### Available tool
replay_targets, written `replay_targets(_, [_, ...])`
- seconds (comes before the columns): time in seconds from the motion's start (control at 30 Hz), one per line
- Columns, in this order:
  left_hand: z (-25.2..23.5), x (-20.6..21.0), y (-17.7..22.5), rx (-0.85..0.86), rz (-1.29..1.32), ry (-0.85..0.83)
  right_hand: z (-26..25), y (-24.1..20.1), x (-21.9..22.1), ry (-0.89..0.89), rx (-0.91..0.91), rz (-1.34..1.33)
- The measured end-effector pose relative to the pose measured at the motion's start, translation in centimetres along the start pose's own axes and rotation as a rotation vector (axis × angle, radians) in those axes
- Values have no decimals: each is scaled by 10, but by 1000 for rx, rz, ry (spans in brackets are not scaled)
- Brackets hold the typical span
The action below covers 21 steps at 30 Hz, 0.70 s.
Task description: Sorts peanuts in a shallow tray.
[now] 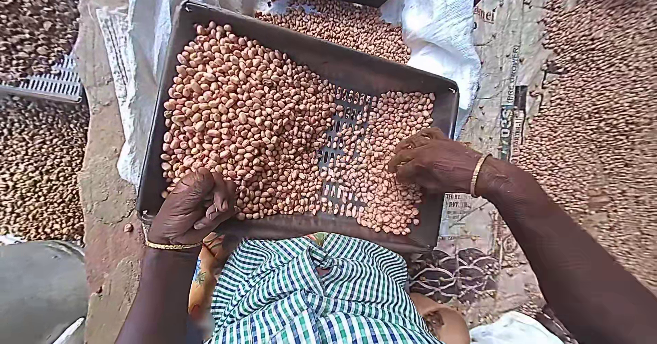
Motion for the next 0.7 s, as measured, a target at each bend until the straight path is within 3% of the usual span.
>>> replay_targets(0.1, [1,-1,0,1,-17,5,-5,-3,-19,413,-103,-6])
replay_targets(0.17, [0,-2,1,-2,-50,8,-34,-32,10,385,-242,-139])
replay_targets(0.23, [0,-2,2,3,-73,-4,-53,-58,46,190,-279,-300])
replay_targets(0.37, [3,-4,0,7,-90,14,-29,-74,78,11,-80,-485])
replay_targets(0.47, [3,-4,0,0,-97,10,10,-64,63,-197,140,-415])
replay_targets(0.5, [3,-4,0,-2,-100,8,21,-59,55,-164,186,-392])
replay_targets(0.6, [3,-4,0,4,-100,6,27,-49,44,267,195,-413])
replay_targets(0.7, [2,-3,1,7,-66,-4,-2,-32,57,244,352,-843])
Point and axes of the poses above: each hand's wrist, its own z-axis away from the middle knuckle, its own x-axis out of the palm, y = z × x, the point moved 4 cm from there along -z, towards the middle knuckle, and after that the axes turned 12 degrees about -y, right-handed, at the moved point
